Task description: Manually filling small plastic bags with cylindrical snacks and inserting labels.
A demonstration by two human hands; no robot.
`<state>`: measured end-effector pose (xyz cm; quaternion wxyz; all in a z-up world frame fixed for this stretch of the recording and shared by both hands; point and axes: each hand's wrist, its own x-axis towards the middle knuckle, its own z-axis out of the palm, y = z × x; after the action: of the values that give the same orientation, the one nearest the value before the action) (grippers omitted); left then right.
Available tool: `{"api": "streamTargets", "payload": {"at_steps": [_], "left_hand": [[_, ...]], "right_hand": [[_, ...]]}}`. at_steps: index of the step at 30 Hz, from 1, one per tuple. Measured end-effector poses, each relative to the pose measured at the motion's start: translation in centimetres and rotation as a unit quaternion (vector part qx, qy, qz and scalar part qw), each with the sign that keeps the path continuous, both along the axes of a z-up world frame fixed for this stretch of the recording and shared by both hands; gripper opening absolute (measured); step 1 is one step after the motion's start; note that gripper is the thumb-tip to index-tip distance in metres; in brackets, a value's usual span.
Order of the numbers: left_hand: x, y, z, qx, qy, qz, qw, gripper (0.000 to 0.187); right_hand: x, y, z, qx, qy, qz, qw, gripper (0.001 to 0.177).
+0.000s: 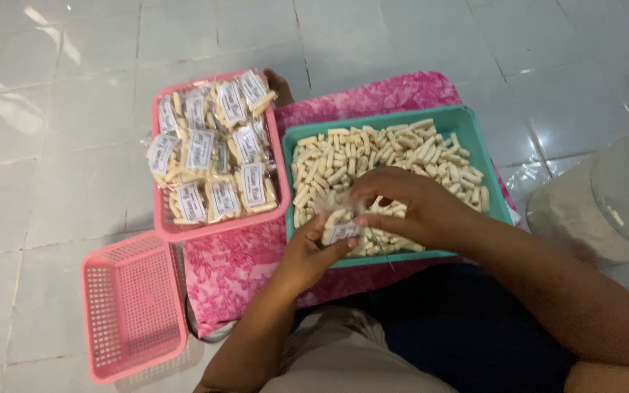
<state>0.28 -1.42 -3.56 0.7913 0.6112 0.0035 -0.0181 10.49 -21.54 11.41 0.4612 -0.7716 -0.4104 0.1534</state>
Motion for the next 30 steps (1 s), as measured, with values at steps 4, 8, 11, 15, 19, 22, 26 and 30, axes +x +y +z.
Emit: {"api": "streamTargets", "payload": {"at_steps": [4,8,11,15,19,22,26,30], "left_hand": [[-0.4,-0.2,0.7,-0.011,0.001,0.012,1.0,0.054],[-0.3,-0.4,2.1,0.013,0.001,0.015,1.0,0.055],[-0.2,-0.4,1.3,0.033,0.003,0.016,0.999,0.058],[-0.1,-0.9,2.9,0.019,-0.052,0.021,0.998,0.056],[0.1,-0.6,2.7,0.018,-0.08,0.057,0.995,0.038],[0.2,-1.3,4.4,-0.007,-0.091,0.083,0.992,0.028],[-0.1,-1.4,3.3,0.003,-0.063,0.097,0.993,0.027],[0.0,-1.5,2.0,-0.017,-0.063,0.102,0.993,0.022]], "right_hand": [[0.4,-0.6,-0.1,-0.005,0.023,-0.03,0.999,0.015],[0.3,-0.3,0.5,-0.009,0.056,-0.017,0.998,0.025],[0.0,-0.2,1.2,-0.036,0.041,0.009,0.998,0.033],[-0.2,-0.3,1.6,-0.043,0.032,-0.002,0.999,0.012],[-0.5,-0.3,1.6,-0.044,0.005,0.002,0.999,0.006],[-0.5,0.0,2.1,-0.055,0.004,0.019,0.998,0.008],[-0.7,-0.1,2.2,-0.055,-0.014,0.024,0.998,0.011],[-0.5,0.0,1.4,-0.085,-0.011,0.027,0.996,0.01]]}}
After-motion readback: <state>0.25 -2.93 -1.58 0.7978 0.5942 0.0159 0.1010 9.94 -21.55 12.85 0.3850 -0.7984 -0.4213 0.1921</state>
